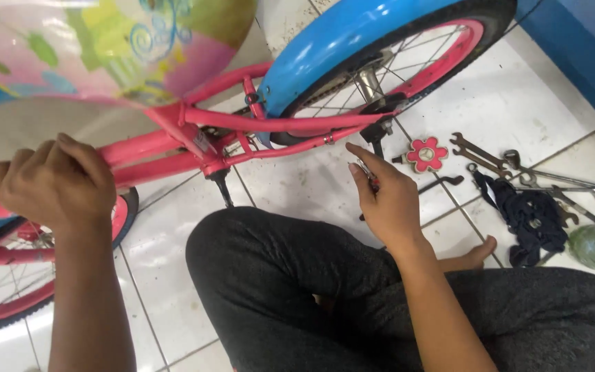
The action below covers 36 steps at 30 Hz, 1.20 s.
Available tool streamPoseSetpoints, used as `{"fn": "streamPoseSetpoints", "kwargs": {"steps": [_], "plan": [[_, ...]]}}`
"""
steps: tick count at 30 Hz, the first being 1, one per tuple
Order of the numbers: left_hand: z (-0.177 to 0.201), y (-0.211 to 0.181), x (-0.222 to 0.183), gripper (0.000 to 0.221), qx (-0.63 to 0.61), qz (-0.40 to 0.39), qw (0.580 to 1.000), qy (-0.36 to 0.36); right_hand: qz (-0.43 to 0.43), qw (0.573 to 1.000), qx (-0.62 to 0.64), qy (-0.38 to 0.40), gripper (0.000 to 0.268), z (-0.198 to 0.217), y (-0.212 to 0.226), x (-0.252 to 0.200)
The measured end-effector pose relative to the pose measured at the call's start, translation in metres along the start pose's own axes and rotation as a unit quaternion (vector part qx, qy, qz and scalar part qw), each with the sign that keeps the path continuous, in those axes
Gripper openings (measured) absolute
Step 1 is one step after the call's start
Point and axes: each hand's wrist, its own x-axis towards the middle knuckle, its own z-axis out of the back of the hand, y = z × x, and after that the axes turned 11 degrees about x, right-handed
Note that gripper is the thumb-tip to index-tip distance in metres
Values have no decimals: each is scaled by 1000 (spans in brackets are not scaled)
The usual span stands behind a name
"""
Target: Adjusting and tightening various components on a bicycle frame using wrenches and a screwdriver.
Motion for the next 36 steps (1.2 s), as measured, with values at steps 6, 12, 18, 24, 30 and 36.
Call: {"fn": "streamPoseSetpoints", "kwargs": {"steps": [6,12,18,24,30,36], "plan": [[51,-9,16,12,-59,-10,998,-8,19,1000,0,-8,33,18,16,-10],[93,-68,-5,25,-284,41,957,-44,31,998,45,-10,33,21,23,-25],[128,-142,16,31,-553,54,818,150,29,995,88,20,39,17,37,-37],[104,-179,25,51,-641,172,718,209,20,995,85,49,39,15,46,-43],[80,-183,14,38,-708,228,647,169,31,995,66,63,35,12,57,-45],[60,-188,11,27,-793,311,491,185,28,996,67,56,33,-6,55,-40]]}}
